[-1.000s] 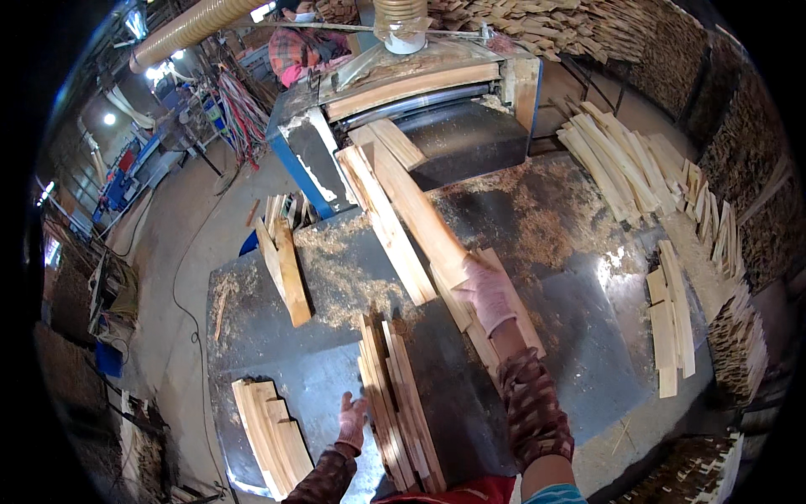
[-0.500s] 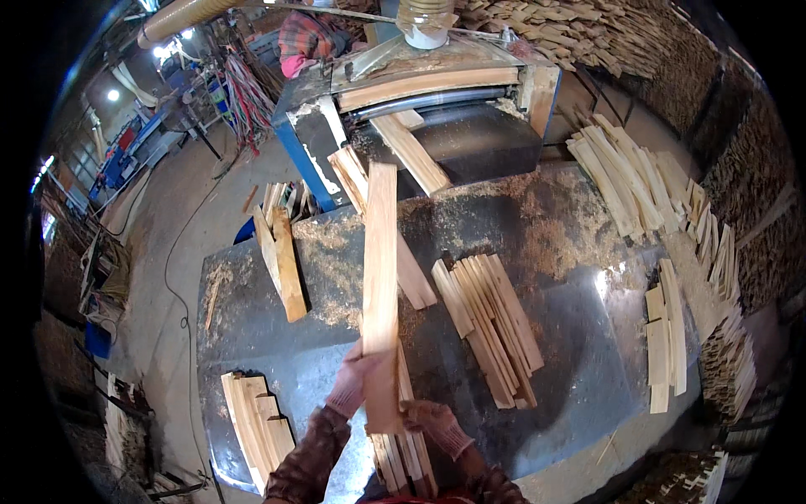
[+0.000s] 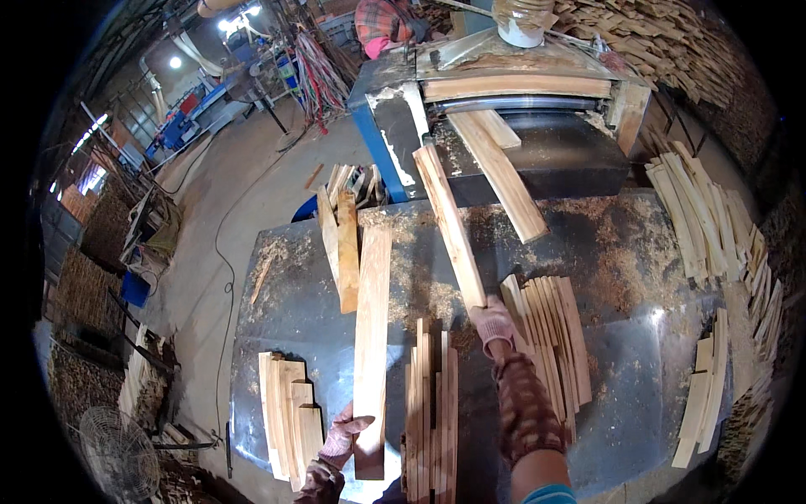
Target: The person sorts and stacks light-colored wooden planks on a metal workbench in a workshop. They pick up planks from a pile, inspect them, and arrange them into neat stacks, occasionally moving them to different locations on the table.
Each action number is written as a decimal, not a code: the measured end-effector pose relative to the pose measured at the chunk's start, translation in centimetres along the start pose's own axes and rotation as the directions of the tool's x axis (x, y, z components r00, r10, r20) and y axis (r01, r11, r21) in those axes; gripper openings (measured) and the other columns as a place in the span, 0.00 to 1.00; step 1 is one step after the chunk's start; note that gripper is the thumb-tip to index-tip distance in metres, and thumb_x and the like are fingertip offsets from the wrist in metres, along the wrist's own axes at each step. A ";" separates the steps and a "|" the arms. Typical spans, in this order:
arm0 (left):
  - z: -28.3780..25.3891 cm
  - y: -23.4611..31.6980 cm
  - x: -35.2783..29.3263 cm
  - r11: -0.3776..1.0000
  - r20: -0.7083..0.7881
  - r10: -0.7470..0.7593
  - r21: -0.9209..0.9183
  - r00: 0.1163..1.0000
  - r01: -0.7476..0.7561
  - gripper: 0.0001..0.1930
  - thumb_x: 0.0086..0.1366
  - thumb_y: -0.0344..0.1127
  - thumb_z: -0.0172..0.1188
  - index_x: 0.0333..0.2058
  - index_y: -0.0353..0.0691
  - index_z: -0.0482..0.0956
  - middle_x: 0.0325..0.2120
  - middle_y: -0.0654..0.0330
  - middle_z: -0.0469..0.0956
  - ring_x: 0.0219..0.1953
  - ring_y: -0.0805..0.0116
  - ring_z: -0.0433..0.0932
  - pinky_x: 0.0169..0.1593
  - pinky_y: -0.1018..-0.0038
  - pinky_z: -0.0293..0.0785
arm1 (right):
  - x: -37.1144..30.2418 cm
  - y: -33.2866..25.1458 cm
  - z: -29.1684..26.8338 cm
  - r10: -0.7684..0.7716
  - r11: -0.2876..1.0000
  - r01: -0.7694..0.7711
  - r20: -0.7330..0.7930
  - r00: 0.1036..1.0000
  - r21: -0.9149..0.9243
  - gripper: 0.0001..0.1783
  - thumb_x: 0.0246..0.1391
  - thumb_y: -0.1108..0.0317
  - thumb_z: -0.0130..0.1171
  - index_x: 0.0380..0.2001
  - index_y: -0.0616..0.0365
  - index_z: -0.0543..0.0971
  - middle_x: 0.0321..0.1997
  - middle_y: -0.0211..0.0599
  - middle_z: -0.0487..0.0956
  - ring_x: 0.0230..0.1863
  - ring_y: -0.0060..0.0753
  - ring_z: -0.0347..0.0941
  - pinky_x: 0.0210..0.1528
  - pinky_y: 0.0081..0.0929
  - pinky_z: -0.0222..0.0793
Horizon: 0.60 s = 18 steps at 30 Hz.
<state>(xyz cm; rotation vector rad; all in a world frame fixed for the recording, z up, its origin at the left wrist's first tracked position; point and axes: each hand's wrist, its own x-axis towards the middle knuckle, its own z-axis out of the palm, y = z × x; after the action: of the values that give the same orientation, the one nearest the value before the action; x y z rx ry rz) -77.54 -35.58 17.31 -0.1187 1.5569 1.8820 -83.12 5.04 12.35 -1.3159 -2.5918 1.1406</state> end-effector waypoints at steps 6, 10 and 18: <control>-2.2 -4.8 0.5 0.998 0.028 0.033 0.058 0.999 -0.034 0.28 0.63 0.22 0.57 0.63 0.37 0.68 0.52 0.59 0.78 0.52 0.65 0.78 0.53 0.72 0.74 | -8.0 7.9 -0.2 -0.039 0.746 -0.113 0.213 0.976 0.656 0.17 0.59 0.61 0.59 0.43 0.63 0.81 0.39 0.39 0.82 0.42 0.26 0.76 0.45 0.25 0.72; -2.0 -14.3 -3.4 0.849 -0.032 -0.047 0.525 0.998 0.057 0.28 0.69 0.31 0.53 0.67 0.43 0.61 0.50 0.59 0.79 0.49 0.66 0.79 0.52 0.72 0.74 | -13.9 11.1 -1.4 0.014 0.361 -0.349 0.369 0.929 0.865 0.18 0.62 0.63 0.60 0.47 0.68 0.80 0.44 0.29 0.80 0.42 0.23 0.75 0.45 0.19 0.71; 2.9 -7.7 -3.1 0.668 0.001 -0.176 0.734 0.984 0.118 0.38 0.63 0.48 0.63 0.68 0.45 0.60 0.53 0.52 0.77 0.55 0.60 0.77 0.57 0.69 0.71 | -21.3 11.9 -1.0 -0.078 0.297 -0.302 0.339 0.938 0.906 0.23 0.65 0.65 0.56 0.58 0.67 0.71 0.49 0.36 0.79 0.48 0.24 0.76 0.47 0.18 0.73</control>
<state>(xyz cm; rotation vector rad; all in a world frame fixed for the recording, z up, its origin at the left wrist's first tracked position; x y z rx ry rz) -70.01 -33.93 13.16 0.1822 2.0629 0.9962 -60.82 -4.92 12.03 -0.9688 -1.2189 2.5058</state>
